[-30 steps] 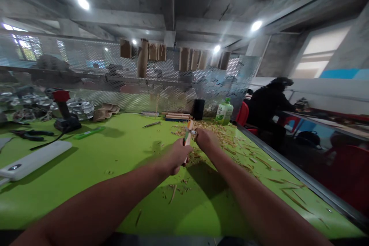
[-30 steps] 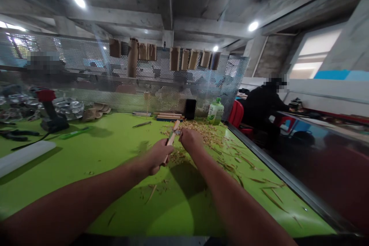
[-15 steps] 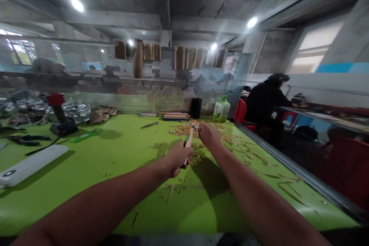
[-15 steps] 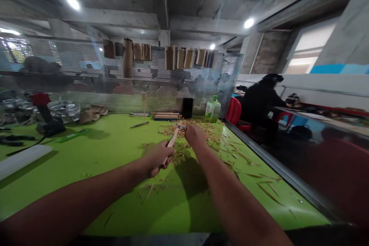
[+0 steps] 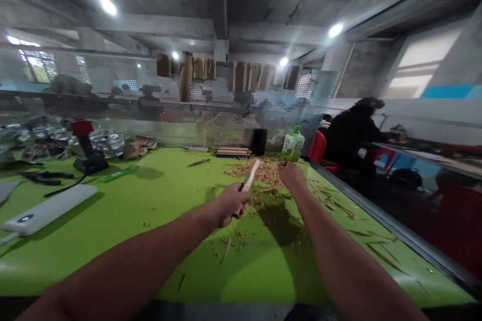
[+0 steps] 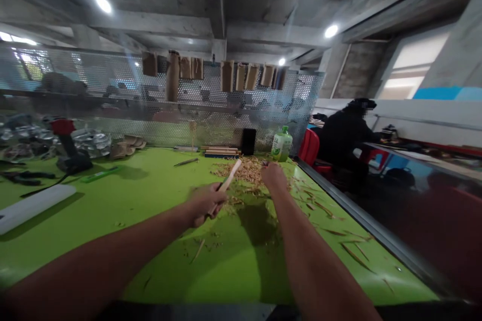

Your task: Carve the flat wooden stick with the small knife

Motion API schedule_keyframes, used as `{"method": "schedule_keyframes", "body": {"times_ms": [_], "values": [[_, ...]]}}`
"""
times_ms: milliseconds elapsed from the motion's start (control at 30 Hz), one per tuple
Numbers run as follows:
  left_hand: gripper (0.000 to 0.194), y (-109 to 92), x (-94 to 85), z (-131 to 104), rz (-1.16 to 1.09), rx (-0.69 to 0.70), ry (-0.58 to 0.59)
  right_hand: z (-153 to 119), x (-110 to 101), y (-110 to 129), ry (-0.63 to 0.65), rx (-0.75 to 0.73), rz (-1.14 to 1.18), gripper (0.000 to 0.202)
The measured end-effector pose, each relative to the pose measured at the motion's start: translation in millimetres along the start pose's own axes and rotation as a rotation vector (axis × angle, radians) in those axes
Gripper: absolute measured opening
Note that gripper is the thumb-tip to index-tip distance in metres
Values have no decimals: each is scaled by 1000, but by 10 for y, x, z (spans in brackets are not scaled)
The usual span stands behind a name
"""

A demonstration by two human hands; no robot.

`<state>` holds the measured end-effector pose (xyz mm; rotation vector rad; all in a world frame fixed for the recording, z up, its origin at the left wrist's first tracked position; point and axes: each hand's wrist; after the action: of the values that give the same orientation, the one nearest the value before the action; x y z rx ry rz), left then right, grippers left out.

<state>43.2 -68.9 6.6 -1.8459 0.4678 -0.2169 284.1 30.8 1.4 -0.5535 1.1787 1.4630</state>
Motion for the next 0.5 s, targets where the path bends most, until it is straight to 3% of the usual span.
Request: {"method": "schedule_keyframes", "body": {"times_ms": [200, 333, 433, 500], "values": [[42, 83, -284, 338, 84, 16, 39, -23, 154, 164, -23, -121, 165, 52], [36, 91, -353, 365, 153, 2, 49, -85, 105, 223, -46, -511, 324, 69], [32, 37, -402, 355, 181, -3, 99, -154, 103, 285, 100, -746, 340, 61], [31, -4, -436, 345, 188, -1, 147, -195, 110, 314, 221, -792, 343, 46]]}}
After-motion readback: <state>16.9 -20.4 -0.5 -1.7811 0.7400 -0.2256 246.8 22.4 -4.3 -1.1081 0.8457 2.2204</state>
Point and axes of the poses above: each hand's wrist, its own z-axis towards the middle knuckle, its own x-axis out of the palm, y = z × x, and after that the axes turned 7 degrees about -x, right-handed
